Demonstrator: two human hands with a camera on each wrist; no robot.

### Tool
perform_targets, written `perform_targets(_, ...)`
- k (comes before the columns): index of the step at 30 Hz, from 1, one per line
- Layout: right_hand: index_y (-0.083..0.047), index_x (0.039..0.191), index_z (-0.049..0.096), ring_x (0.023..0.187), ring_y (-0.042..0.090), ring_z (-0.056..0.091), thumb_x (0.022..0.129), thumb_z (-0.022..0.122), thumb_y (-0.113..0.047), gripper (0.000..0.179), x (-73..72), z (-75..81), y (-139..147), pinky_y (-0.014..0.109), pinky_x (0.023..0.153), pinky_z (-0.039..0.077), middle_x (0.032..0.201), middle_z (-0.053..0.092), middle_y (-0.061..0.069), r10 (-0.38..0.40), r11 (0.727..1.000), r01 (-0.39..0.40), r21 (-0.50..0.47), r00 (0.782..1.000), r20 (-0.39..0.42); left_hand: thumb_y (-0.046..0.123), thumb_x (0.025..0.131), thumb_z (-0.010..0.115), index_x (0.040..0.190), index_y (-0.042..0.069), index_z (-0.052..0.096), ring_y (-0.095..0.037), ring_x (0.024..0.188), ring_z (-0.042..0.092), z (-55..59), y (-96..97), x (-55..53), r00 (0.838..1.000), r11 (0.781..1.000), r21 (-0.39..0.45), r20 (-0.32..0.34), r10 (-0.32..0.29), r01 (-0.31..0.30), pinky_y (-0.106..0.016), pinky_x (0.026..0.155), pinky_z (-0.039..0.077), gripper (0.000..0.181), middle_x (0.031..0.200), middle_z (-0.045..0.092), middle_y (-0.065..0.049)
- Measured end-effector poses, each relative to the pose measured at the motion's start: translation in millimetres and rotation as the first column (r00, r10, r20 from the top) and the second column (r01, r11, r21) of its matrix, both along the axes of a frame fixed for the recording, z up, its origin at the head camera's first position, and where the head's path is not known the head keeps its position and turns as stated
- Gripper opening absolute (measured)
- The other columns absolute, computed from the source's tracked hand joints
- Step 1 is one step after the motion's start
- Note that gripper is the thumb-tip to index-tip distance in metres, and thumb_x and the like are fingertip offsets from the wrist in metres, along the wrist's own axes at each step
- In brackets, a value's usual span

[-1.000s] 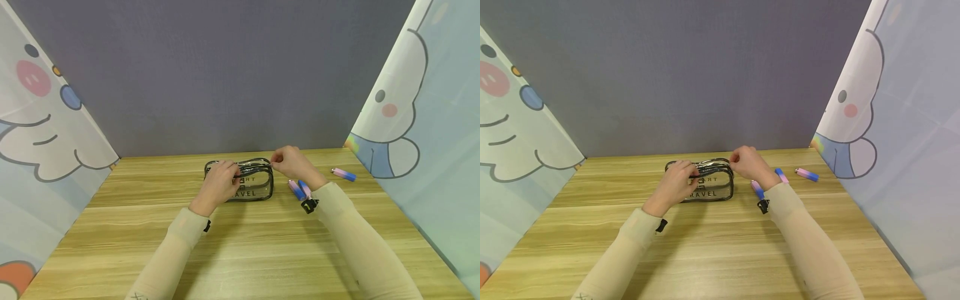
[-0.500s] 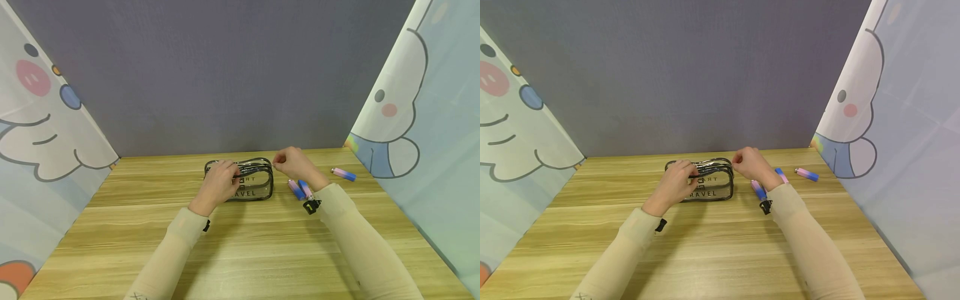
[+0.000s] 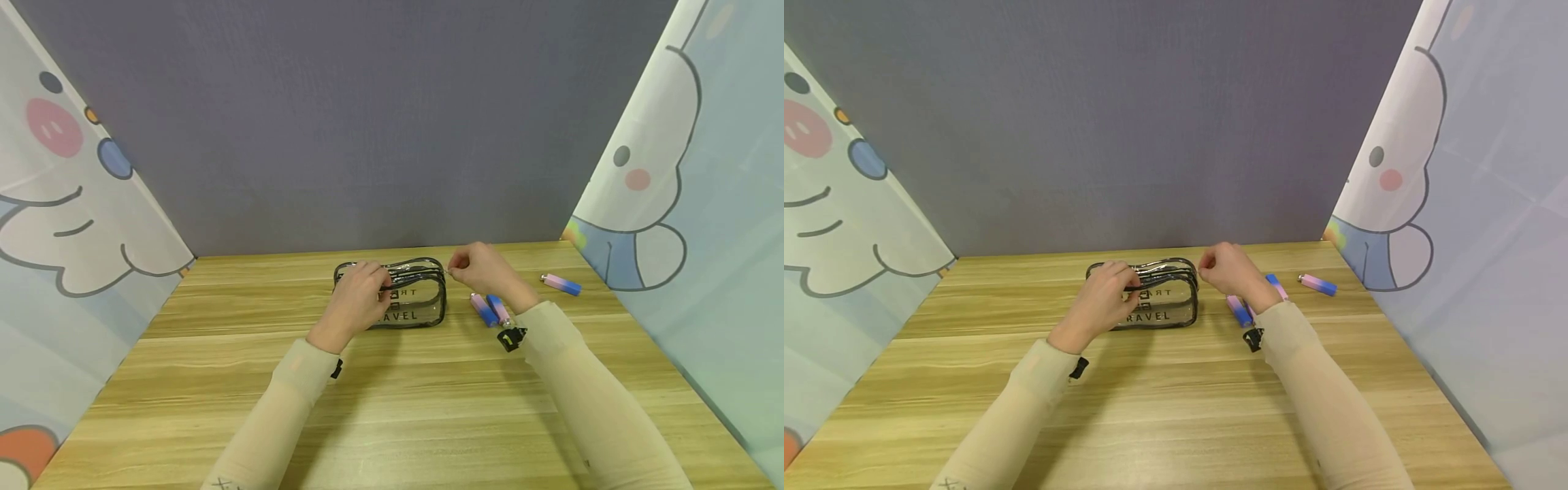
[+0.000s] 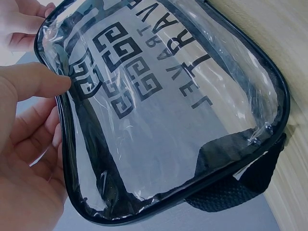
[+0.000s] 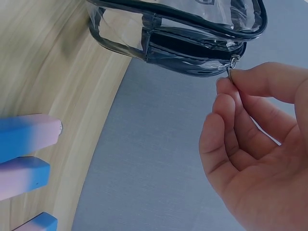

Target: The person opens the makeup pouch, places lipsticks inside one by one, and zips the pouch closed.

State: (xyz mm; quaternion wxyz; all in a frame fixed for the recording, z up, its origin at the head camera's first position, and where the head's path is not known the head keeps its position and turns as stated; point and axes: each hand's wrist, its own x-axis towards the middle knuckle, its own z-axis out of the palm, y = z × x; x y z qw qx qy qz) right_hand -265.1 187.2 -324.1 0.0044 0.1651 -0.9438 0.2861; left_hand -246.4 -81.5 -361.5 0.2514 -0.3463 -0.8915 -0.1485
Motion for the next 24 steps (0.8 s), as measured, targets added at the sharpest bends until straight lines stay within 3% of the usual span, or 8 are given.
perform_targets(24,-0.003,0.096,0.075,0.081,0.021,0.063,0.093,0.063,-0.007,0.013,0.1,-14.7,6,0.040,0.077,0.052,0.092,0.071,0.007,0.008,1.000,-0.008,-0.012,1.000,0.011,0.001,0.079,0.078,0.088,0.006,0.070,-0.022,0.082,0.058,-2.0,-0.7,-1.8,1.000,1.000,-0.013,-0.014,0.012,-0.012,-0.036,0.077,0.049,0.014,0.089,0.067,-0.004)
